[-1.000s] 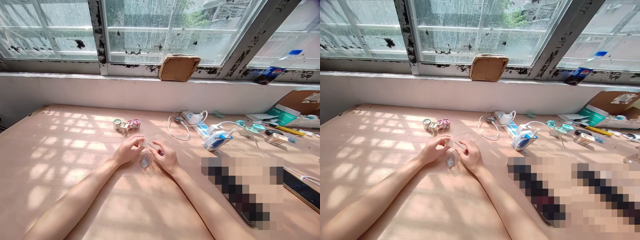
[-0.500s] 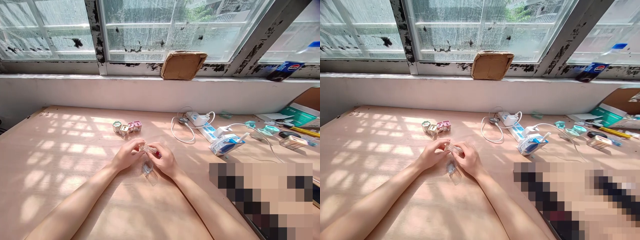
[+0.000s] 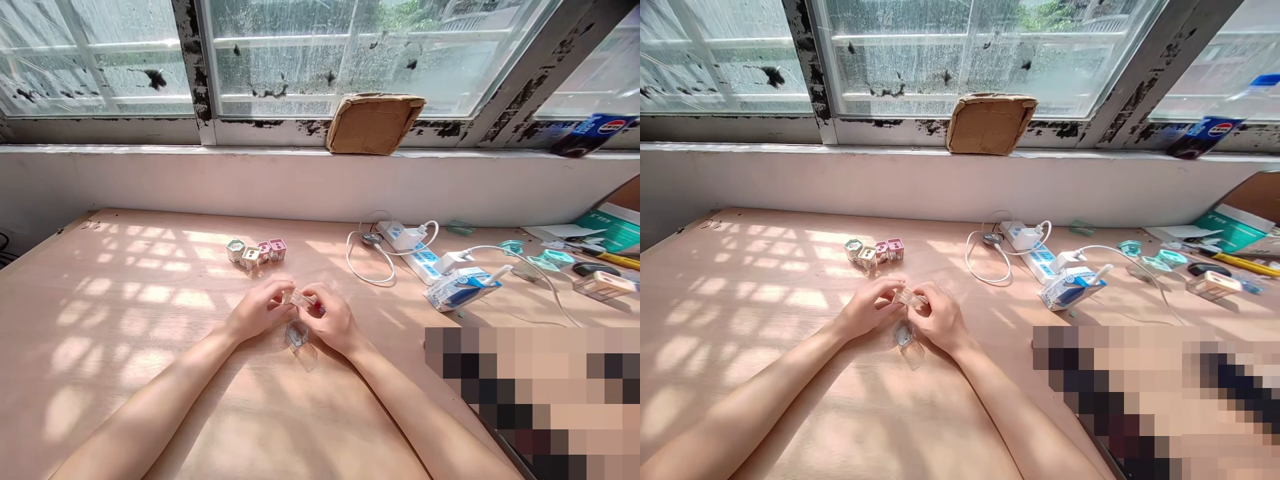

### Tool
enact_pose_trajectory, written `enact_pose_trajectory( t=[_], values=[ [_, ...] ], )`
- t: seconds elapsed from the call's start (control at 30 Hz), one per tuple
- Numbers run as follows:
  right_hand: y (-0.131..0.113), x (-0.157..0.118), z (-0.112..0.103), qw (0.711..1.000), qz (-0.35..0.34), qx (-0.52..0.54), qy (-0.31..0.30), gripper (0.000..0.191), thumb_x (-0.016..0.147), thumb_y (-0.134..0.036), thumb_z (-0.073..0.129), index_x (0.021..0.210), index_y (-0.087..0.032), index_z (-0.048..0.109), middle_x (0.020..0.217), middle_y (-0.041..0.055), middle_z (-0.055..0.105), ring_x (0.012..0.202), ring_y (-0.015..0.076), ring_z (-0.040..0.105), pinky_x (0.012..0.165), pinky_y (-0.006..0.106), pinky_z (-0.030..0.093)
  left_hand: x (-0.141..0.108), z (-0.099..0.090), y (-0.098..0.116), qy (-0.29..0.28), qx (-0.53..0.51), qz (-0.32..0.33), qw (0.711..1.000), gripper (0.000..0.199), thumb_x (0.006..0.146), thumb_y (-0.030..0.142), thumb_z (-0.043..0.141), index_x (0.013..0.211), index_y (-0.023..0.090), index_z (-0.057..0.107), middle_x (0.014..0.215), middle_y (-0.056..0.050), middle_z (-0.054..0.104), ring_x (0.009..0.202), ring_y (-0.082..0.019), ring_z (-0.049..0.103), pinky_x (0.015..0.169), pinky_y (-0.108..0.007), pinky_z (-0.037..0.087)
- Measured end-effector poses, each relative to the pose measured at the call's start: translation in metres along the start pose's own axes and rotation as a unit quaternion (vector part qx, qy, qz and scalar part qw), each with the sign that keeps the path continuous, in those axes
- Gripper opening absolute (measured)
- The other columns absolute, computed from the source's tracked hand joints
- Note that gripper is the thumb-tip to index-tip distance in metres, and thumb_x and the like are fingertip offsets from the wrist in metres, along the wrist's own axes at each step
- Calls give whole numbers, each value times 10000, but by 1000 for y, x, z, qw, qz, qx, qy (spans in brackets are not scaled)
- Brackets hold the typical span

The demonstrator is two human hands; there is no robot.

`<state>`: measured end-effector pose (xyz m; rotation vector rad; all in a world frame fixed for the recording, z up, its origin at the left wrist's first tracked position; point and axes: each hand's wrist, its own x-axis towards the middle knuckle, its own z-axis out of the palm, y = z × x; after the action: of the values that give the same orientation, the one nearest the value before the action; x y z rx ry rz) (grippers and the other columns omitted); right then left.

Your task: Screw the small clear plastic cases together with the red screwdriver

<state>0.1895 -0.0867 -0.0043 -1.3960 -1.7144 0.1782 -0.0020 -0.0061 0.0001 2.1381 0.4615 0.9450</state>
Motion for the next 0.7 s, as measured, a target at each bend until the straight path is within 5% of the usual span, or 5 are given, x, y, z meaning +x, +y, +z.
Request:
enact_pose_trajectory(
  t=[0.23,0.7],
  values=[
    [-2,-1,-2,999,-32,-15,19,143,809,-157,603,941,-213,605,802,10,633,695,163,575,631,277,461,2,-2,10,-33,-10,-20,999,114,939,207,609,1050,180,613,1255,-120,583,801,-102,609,665,-224,584],
    [3,-3,-1,999,3,40,26,131,855,-222,658,975,-224,608,889,23,648,683,148,592,573,264,501,3,-3,7,-10,-24,-25,999,215,946,289,624,1133,183,610,1175,-104,653,757,-110,616,672,-244,590]
  ],
)
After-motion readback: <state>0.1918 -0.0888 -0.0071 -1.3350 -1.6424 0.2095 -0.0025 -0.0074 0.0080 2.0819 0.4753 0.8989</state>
